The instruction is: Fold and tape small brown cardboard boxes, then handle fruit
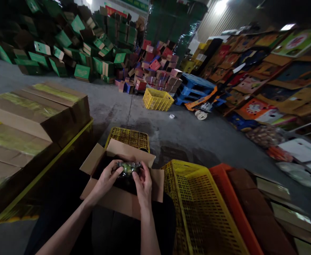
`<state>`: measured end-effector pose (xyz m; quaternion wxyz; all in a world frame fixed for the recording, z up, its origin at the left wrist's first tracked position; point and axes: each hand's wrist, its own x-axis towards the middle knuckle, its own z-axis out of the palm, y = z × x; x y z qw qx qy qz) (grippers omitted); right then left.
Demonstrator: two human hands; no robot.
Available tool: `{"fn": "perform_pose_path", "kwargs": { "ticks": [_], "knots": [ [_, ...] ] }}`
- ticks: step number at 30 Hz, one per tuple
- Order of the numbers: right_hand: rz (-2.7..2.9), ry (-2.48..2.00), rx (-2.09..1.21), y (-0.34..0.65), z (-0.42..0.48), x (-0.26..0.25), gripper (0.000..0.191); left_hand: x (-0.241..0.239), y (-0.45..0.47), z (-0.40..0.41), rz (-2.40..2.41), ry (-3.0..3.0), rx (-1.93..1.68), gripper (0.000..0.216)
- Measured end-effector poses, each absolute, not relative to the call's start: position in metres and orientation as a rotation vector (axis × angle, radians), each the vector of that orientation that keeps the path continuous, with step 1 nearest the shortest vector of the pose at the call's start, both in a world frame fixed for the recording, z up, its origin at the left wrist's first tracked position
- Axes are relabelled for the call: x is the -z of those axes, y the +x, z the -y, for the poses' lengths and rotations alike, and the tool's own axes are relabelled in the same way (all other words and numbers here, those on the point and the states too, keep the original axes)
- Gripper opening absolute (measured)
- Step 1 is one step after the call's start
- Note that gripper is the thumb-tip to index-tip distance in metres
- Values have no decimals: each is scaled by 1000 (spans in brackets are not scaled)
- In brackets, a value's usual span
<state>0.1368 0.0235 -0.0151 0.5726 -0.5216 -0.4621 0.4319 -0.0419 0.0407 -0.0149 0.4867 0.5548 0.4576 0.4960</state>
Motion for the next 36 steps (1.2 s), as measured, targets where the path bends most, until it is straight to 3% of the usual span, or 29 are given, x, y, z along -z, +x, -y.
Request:
{"fn": "perform_pose_path", "kwargs": {
  "ticks": [4,36],
  "knots": [
    [1044,-1231,-985,137,-21,14,68,11,-42,-42,-1016,1320,-1195,49],
    [1047,-1162,-1047,137,-21,18,70,8,-43,-41,-1019,1340,-1191,39]
  ]
}}
